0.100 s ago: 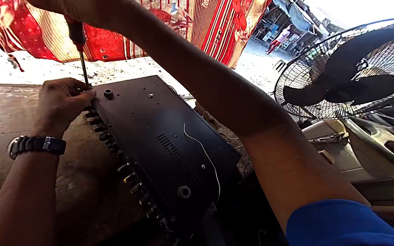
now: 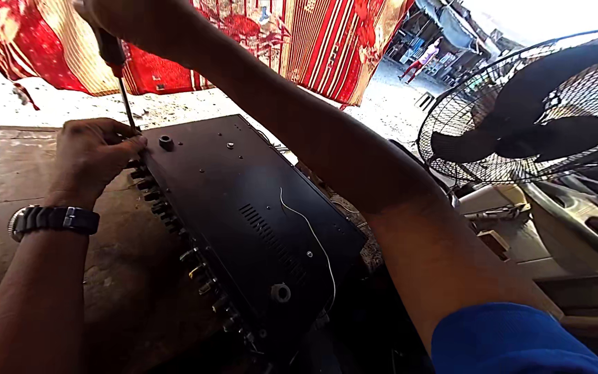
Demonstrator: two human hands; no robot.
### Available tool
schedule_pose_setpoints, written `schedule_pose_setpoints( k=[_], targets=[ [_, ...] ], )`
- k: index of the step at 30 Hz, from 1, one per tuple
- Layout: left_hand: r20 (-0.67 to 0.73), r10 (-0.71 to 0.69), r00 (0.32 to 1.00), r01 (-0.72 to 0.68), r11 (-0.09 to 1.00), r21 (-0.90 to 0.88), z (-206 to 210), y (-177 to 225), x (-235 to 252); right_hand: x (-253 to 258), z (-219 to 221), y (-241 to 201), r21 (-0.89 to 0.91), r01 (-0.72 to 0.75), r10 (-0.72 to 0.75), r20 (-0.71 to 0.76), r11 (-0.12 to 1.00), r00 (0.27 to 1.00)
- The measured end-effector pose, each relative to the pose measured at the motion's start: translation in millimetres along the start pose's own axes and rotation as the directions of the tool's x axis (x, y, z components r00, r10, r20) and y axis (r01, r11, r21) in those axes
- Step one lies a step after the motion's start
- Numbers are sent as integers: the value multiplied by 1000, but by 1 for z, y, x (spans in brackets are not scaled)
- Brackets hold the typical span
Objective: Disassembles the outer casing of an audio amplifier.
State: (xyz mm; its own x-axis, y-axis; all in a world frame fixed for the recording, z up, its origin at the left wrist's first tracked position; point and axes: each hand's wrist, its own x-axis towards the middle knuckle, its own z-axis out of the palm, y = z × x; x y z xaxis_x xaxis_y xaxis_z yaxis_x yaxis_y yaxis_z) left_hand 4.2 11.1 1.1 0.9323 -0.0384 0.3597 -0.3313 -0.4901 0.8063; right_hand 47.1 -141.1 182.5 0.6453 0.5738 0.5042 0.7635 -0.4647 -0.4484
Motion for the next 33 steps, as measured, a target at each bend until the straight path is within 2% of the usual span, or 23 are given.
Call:
schedule_pose_setpoints(
  k=[2, 4, 5, 7, 9, 12, 13, 16, 17, 21, 24, 26, 30, 31, 33],
  targets=[
    [-6, -5, 1000, 5, 1000, 20, -1, 0, 0, -1, 6, 0, 12, -1, 2, -10, 1000, 1000],
    [-6, 3, 1000, -3, 1000, 27, -1, 2, 0, -3, 11, 2, -85, 15, -14, 12, 996, 1000],
    [-6, 6, 1000, -6, 1000, 24, -1, 3, -1, -3, 15, 3, -158, 16, -18, -10, 987, 1000],
    [-7, 3, 1000, -3, 1000, 25, -1, 5, -1, -1, 22, 6, -197, 3, -20, -83, 980, 996],
    [-15, 6, 1000, -5, 1000, 22, 0, 4, -1, -2, 26, 1, -171, 20, -34, -81, 985, 996],
    [-23, 10, 1000, -9, 1000, 25, 0, 2, 0, -5, 24, -8, -6, 46, -46, -20, 999, 999],
    [-25, 12, 1000, -12, 1000, 22, 1, 2, 1, -6, 23, -9, -17, 41, -42, -22, 999, 999],
    [-15, 9, 1000, -9, 1000, 20, 0, 1, 0, -2, 26, 0, -191, 43, -64, -106, 981, 992],
    [-14, 11, 1000, -11, 1000, 18, 0, 0, 1, 0, 26, 2, -193, 41, -63, -106, 980, 992],
    [-17, 15, 1000, -15, 1000, 7, 1, -1, 1, 0, 20, -5, 61, 36, -38, 26, 997, 999],
    [-26, 10, 1000, -9, 1000, 11, 2, -2, 1, -1, 25, -2, -59, 51, -52, -7, 997, 999],
    [-49, 5, 999, -4, 1000, 17, 5, 0, 1, 0, 26, 0, -143, -3, -7, -69, 990, 998],
    [-77, -2, 997, 6, 999, 52, 7, 3, -1, -1, 22, -4, 2, 28, -28, -7, 1000, 1000],
    [-80, -1, 997, 5, 999, 54, 8, 3, -1, -1, 22, -3, -18, 41, -41, -9, 999, 999],
    [-72, 2, 997, 2, 999, 54, 7, 4, -1, -3, 21, 2, -190, 34, -43, -48, 981, 998]
  ],
)
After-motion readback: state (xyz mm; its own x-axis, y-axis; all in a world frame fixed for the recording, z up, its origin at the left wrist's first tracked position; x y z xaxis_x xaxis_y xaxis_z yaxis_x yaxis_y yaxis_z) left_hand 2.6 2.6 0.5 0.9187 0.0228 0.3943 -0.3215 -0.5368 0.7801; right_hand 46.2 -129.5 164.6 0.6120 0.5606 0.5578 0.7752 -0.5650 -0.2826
